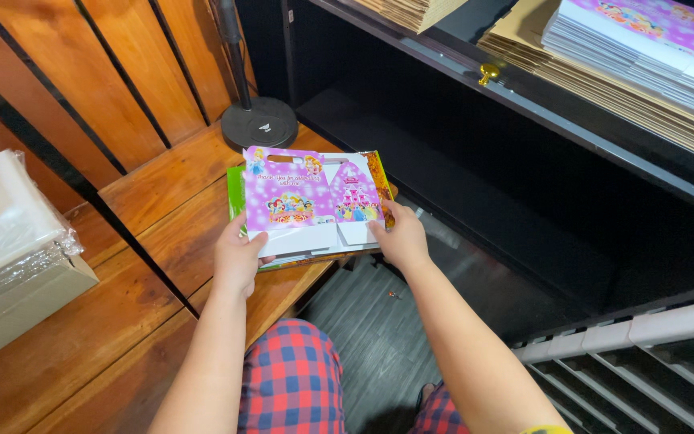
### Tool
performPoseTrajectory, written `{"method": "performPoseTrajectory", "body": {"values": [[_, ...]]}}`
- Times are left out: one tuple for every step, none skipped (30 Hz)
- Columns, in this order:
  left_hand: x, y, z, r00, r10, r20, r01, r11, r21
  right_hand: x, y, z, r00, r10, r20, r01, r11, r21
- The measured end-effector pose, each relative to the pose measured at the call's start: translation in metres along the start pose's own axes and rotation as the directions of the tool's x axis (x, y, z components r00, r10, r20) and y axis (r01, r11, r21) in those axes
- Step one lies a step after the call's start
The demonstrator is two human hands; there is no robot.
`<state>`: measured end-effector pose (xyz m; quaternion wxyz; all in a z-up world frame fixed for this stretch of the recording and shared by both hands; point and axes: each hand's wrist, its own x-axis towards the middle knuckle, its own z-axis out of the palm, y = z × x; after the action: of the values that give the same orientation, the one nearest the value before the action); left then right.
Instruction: The person sits on the floor and repeatedly picks up small, flat, pink and white paper items from a wooden surface. They lift each item and place it onto a stack on a black shelf to their right, continuing this process throughout the video.
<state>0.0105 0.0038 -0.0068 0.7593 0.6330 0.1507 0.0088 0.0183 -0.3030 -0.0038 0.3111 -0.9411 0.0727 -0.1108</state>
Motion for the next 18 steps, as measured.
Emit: {"method": "performPoseTrajectory", "body": {"values": [[-0.002, 0.003, 0.000, 1.000, 0.002, 0.003, -0.002, 1.000, 0.000, 0.002, 0.004, 0.001, 1.000, 0.001, -0.003, -0.001, 1.000, 0.000], [-0.005, 0.005, -0.001, 1.000, 0.000, -0.003, 0.000, 1.000, -0.017, 0.003, 0.007, 0.002, 1.000, 0.022, -0.022, -0.021, 0.999, 0.031], [-0.008, 0.008, -0.002, 1.000, -0.002, -0.008, 0.002, 0.999, -0.034, 0.004, 0.011, 0.003, 0.998, 0.043, -0.040, -0.041, 0.997, 0.062], [-0.006, 0.005, -0.003, 1.000, -0.002, -0.007, 0.002, 0.999, -0.034, 0.003, 0.007, -0.001, 0.998, 0.044, -0.041, -0.041, 0.997, 0.062], [-0.004, 0.003, -0.004, 1.000, 0.007, -0.002, -0.007, 0.999, -0.051, 0.001, 0.004, -0.005, 0.994, 0.109, -0.017, -0.106, 0.983, 0.151], [-0.002, 0.000, -0.005, 1.000, 0.016, 0.003, -0.015, 0.998, -0.068, -0.001, 0.000, -0.009, 0.985, 0.172, 0.013, -0.170, 0.956, 0.238], [-0.003, 0.001, -0.005, 1.000, 0.016, 0.004, -0.016, 0.998, -0.068, -0.005, -0.002, -0.014, 0.985, 0.171, 0.012, -0.169, 0.956, 0.238], [-0.004, 0.002, -0.004, 1.000, 0.019, 0.010, -0.019, 0.997, -0.072, -0.007, -0.005, -0.020, 0.984, 0.174, 0.024, -0.172, 0.927, 0.332], [-0.004, 0.003, -0.004, 1.000, 0.023, 0.015, -0.022, 0.997, -0.076, -0.010, -0.007, -0.025, 0.984, 0.175, 0.037, -0.174, 0.889, 0.424], [-0.006, 0.004, -0.004, 1.000, 0.025, 0.018, -0.023, 0.997, -0.076, -0.010, -0.005, -0.025, 0.984, 0.175, 0.034, -0.173, 0.889, 0.425], [-0.007, 0.005, -0.004, 0.999, 0.036, 0.023, -0.034, 0.996, -0.085, -0.010, -0.003, -0.026, 0.985, 0.165, 0.059, -0.172, 0.850, 0.497], [-0.008, 0.007, -0.004, 0.998, 0.049, 0.029, -0.046, 0.994, -0.095, -0.009, -0.001, -0.027, 0.985, 0.152, 0.081, -0.171, 0.806, 0.567], [-0.012, 0.012, -0.003, 0.998, 0.052, 0.034, -0.048, 0.994, -0.094, -0.014, -0.008, -0.034, 0.985, 0.153, 0.076, -0.169, 0.805, 0.568], [-0.017, 0.018, -0.002, 0.998, 0.055, 0.040, -0.051, 0.994, -0.093, -0.020, -0.016, -0.042, 0.982, 0.157, 0.106, -0.188, 0.753, 0.631], [-0.023, 0.024, -0.001, 0.997, 0.058, 0.047, -0.054, 0.994, -0.092, -0.025, -0.023, -0.050, 0.978, 0.157, 0.136, -0.207, 0.695, 0.688], [-0.025, 0.027, -0.002, 0.997, 0.061, 0.052, -0.056, 0.994, -0.092, -0.026, -0.025, -0.056, 0.979, 0.159, 0.131, -0.205, 0.695, 0.690], [-0.027, 0.030, -0.003, 0.996, 0.064, 0.065, -0.058, 0.995, -0.084, -0.028, -0.028, -0.061, 0.977, 0.147, 0.155, -0.213, 0.648, 0.731], [-0.029, 0.033, -0.003, 0.995, 0.068, 0.079, -0.062, 0.995, -0.077, -0.029, -0.031, -0.067, 0.975, 0.134, 0.177, -0.222, 0.599, 0.769]]}}
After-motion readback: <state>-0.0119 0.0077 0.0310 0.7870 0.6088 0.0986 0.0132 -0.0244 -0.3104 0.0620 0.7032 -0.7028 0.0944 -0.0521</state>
